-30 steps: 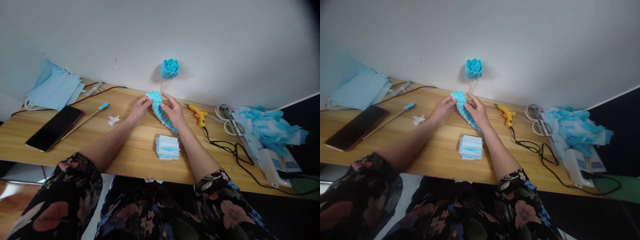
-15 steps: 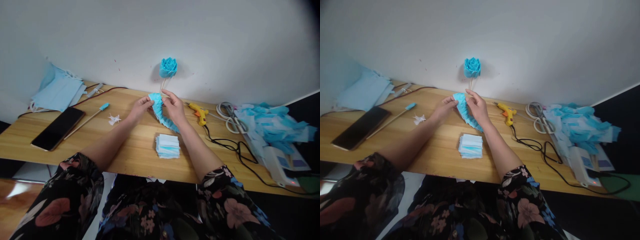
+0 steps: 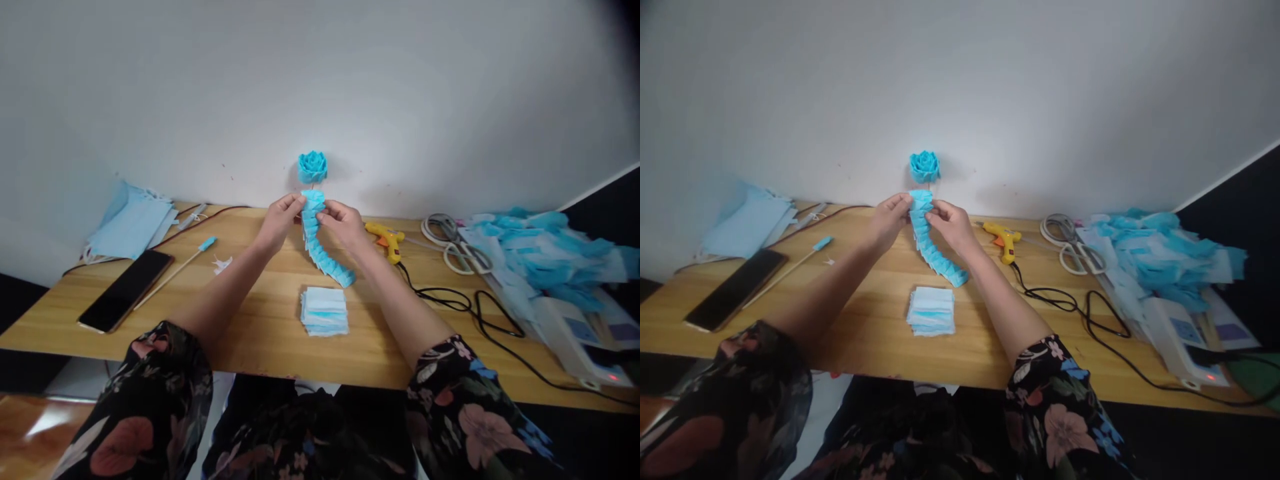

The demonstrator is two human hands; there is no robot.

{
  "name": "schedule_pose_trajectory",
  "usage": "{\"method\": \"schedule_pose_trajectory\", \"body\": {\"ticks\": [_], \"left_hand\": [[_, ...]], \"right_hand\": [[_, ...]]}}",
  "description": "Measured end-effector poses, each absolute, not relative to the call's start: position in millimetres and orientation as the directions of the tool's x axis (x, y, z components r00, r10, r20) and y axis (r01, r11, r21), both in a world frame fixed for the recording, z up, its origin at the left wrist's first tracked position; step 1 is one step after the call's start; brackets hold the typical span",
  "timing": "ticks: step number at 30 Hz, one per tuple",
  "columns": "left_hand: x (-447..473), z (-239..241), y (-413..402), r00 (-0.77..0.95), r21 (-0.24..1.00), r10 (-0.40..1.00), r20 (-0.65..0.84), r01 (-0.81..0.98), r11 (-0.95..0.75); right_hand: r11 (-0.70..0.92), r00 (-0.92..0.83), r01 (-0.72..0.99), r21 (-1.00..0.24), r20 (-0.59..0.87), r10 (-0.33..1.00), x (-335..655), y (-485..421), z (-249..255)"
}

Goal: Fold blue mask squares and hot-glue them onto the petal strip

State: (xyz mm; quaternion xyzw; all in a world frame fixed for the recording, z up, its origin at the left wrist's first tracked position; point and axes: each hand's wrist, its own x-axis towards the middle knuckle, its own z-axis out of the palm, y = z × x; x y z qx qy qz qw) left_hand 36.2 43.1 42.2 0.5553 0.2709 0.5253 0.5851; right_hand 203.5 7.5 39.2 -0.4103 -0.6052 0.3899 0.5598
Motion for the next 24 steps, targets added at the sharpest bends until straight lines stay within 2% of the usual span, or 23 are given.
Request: {"method": "schedule_pose_trajectory", "body": {"ticks": [5,14,18,24], "left_hand": [[43.4,47.9,42.8,0.307,0.931,0.907,0.289,-0.310,-0.192],[39.2,58.8,45.0,0.181,0.891,0.920,0.347,-0.369,-0.263],[40.0,65.0,43.2,0.177,0.889,0.911,0.372,-0.352,-0.294],[40.7,67.4,42.2,0.270,0.899,0.886,0.376,-0.338,-0.278]], "right_hand": [[0.371,0.028,0.058,-0.927,0.373,0.928,207.4,6.6,53.4],[0.295,-0.047,-0.078,-0.952,0.299,0.953,203.2,-1.9,61.4],[0.316,-0.078,-0.046,-0.948,0.319,0.945,200.4,-1.0,61.8],[0.350,0.021,0.033,-0.936,0.351,0.936,202.7,1.7,66.8]]}}
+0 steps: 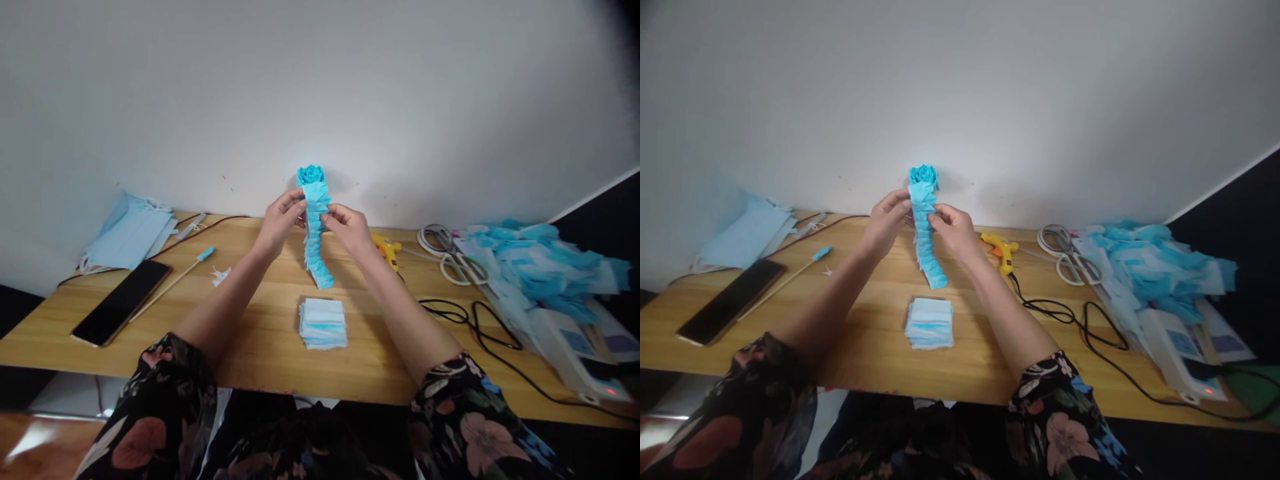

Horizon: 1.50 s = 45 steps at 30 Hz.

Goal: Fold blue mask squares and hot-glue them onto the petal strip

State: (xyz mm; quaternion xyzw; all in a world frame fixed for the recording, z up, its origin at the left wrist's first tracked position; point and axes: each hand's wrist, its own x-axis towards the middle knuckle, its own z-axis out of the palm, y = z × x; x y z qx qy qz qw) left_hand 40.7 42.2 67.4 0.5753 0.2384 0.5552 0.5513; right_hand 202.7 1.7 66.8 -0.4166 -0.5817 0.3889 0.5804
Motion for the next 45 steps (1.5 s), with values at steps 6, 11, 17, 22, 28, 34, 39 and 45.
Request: {"method": "schedule_pose_trajectory", "body": {"ticks": [6,11,17,22,28,34,39,45], "left_hand": [[39.8,69.2,40.3,0.345,0.900,0.846,0.407,-0.307,-0.308],[40.5,71.2,39.3,0.293,0.888,0.855,0.428,-0.314,-0.336],[41.3,74.2,38.3,0.218,0.867,0.869,0.443,-0.350,-0.354],[42.3,76.7,34.1,0.241,0.886,0.888,0.391,-0.361,-0.292],[41.4,76.3,33.0,0.321,0.900,0.871,0.373,-0.355,-0.254],[41.4,77.1,34.1,0.263,0.884,0.875,0.407,-0.354,-0.305],[40.4,80.7,31.8,0.191,0.878,0.895,0.404,-0.357,-0.320],[40.8,80.5,30.8,0.260,0.877,0.879,0.400,-0.388,-0.284]], "right_hand": [[0.374,0.024,0.085,-0.924,0.377,0.926,204.7,-0.4,72.3],[0.371,0.023,0.094,-0.924,0.374,0.927,205.4,-5.5,76.9],[0.366,-0.082,0.076,-0.928,0.360,0.929,204.2,-12.6,84.6],[0.364,-0.040,0.101,-0.926,0.362,0.931,203.2,-6.6,79.8],[0.377,0.045,0.129,-0.917,0.385,0.922,205.7,-3.8,79.6],[0.333,0.048,0.054,-0.941,0.335,0.941,206.5,-8.4,85.5],[0.311,-0.017,0.029,-0.950,0.311,0.950,205.4,-9.5,86.6],[0.351,-0.007,0.095,-0.931,0.352,0.936,205.3,-4.3,81.5]]}}
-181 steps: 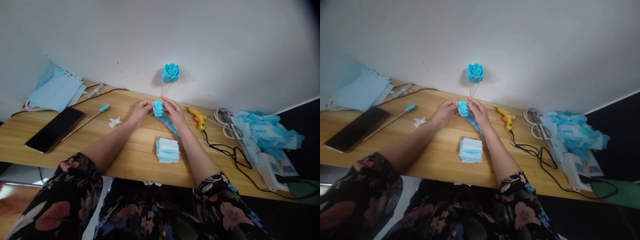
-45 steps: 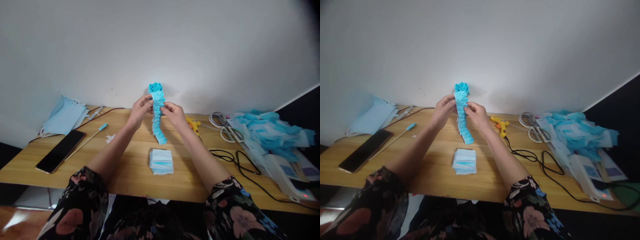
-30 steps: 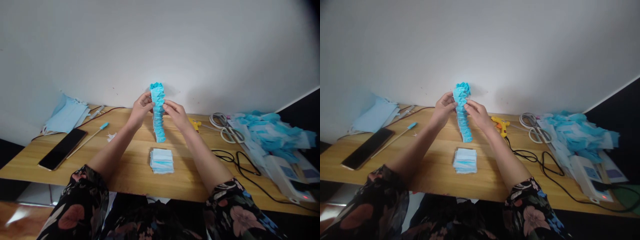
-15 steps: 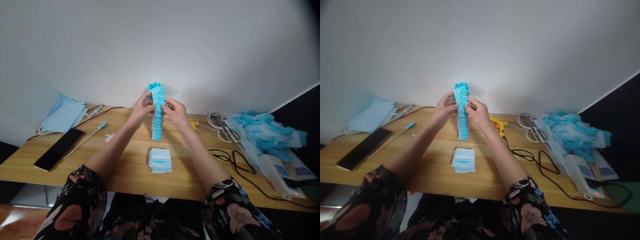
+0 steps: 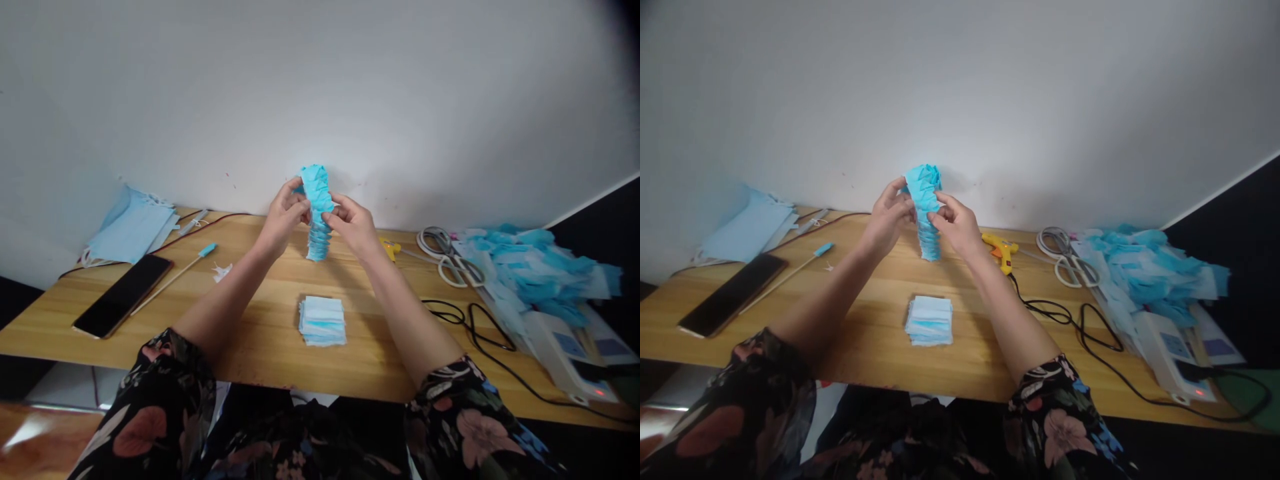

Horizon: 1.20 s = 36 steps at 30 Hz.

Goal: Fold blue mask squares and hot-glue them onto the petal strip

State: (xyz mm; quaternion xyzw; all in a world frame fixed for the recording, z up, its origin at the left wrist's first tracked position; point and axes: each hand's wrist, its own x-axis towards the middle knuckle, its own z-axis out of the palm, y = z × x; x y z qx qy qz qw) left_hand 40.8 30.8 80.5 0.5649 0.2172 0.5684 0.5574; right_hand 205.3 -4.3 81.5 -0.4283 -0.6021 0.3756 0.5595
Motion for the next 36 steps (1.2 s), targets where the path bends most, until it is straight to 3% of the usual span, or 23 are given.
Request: {"method": "schedule_pose_trajectory", "body": {"ticks": [9,15,23,36], "left_hand": [[42.2,76.7,32.0,0.340,0.888,0.845,0.412,-0.358,-0.289],[40.7,81.1,30.4,0.273,0.880,0.880,0.388,-0.392,-0.267],[40.0,80.3,32.7,0.202,0.867,0.893,0.403,-0.396,-0.302],[38.7,80.9,32.9,0.387,0.904,0.852,0.354,-0.376,-0.205]], "right_hand": [[0.353,0.018,0.118,-0.928,0.358,0.934,206.3,-8.6,86.3],[0.283,0.047,0.000,-0.959,0.283,0.958,208.9,-8.2,85.6],[0.278,-0.015,0.094,-0.956,0.278,0.961,205.7,-7.8,82.7],[0.304,0.050,0.129,-0.944,0.313,0.949,207.3,-7.7,85.4]]}}
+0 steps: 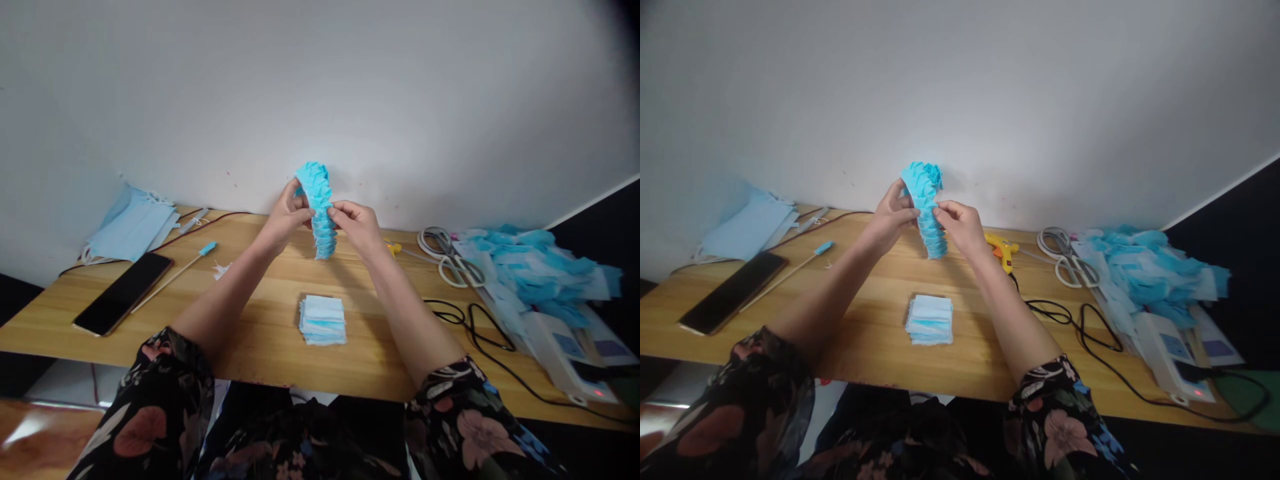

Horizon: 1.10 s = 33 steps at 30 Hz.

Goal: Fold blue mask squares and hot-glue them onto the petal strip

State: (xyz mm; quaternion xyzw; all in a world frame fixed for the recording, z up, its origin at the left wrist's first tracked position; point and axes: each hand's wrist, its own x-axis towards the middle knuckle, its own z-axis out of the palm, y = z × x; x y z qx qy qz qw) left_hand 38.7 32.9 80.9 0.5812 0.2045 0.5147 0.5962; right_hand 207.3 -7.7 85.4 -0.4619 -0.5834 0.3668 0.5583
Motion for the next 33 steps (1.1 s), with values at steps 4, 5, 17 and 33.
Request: {"method": "schedule_pose_trajectory", "body": {"ticks": [4,5,17,33], "left_hand": [[37.6,82.2,33.2,0.354,0.900,0.864,0.360,-0.375,-0.221],[37.2,82.8,33.3,0.343,0.899,0.867,0.361,-0.374,-0.227],[37.2,88.5,27.8,0.356,0.896,0.862,0.361,-0.387,-0.215],[36.1,82.2,32.9,0.393,0.902,0.844,0.365,-0.374,-0.216]], "right_hand": [[0.273,0.066,0.042,-0.961,0.275,0.959,206.8,-9.8,88.0],[0.260,0.064,0.020,-0.965,0.261,0.963,207.0,-10.7,88.7],[0.272,0.011,0.108,-0.956,0.275,0.961,206.8,-11.2,87.6],[0.243,0.065,0.039,-0.969,0.246,0.967,208.1,-12.9,92.5]]}}
